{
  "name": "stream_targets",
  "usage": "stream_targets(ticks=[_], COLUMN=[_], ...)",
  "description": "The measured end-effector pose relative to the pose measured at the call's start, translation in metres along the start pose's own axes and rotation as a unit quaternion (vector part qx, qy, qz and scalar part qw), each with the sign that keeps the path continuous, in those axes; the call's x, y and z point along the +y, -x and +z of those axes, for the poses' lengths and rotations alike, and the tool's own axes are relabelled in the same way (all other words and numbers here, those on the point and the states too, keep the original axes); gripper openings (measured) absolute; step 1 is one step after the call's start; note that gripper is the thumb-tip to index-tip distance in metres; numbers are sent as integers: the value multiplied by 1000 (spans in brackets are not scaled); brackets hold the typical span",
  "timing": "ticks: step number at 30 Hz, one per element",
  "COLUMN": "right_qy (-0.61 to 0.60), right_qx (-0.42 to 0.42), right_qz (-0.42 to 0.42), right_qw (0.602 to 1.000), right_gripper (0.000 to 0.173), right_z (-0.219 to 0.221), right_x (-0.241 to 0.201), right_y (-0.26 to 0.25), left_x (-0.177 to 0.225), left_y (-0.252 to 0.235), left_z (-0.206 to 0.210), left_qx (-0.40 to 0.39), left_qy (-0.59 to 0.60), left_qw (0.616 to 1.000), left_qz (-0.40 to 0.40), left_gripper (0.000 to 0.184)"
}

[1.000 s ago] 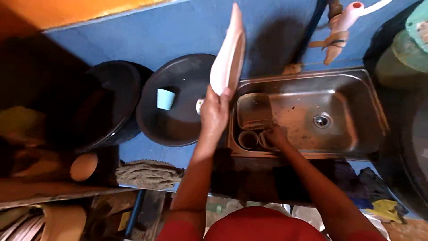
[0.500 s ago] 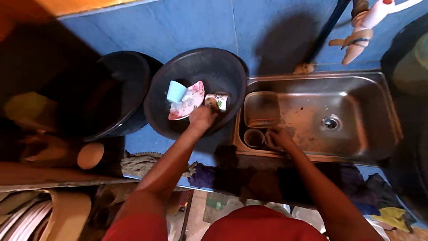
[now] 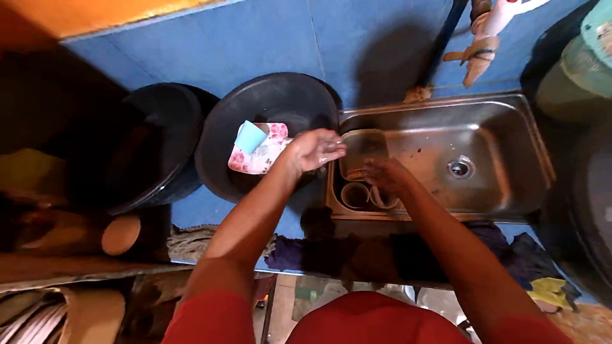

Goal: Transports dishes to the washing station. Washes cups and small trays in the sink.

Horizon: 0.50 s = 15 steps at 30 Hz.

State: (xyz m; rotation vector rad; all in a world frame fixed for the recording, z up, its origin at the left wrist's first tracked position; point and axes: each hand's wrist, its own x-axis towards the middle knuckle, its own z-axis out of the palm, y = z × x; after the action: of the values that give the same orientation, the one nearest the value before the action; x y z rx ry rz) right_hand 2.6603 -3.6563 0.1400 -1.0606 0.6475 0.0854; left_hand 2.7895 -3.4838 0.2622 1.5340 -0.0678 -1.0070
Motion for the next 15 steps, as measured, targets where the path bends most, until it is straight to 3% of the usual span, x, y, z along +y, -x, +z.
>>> stream_targets(ticks=[3,6,9,11,15], right_qy=[9,68,118,158,253], right_qx=[-4,-29,19,63,42], right_qz=[4,-28,-47,-81,-188], right_qw=[1000,997,992,982,948], right_gripper=[35,31,32,26,38], right_z=[6,5,-11,-14,-20], right_x=[-7,-8,-6,-18,-66], right_y=[-11,-15,-21,-13,24], left_x=[7,8,21,37,77], left_y=[-2,-7,-5,1,27], left_z=[52,80,90,90,66], left_qx=[-81,-128,-104,-52,13], left_qy=[-179,-413,-538,-574,-610], left_qw=[981,895,811,786,741], left_qz=[12,109,203,222,279], left_gripper=[28,34,38,40,40])
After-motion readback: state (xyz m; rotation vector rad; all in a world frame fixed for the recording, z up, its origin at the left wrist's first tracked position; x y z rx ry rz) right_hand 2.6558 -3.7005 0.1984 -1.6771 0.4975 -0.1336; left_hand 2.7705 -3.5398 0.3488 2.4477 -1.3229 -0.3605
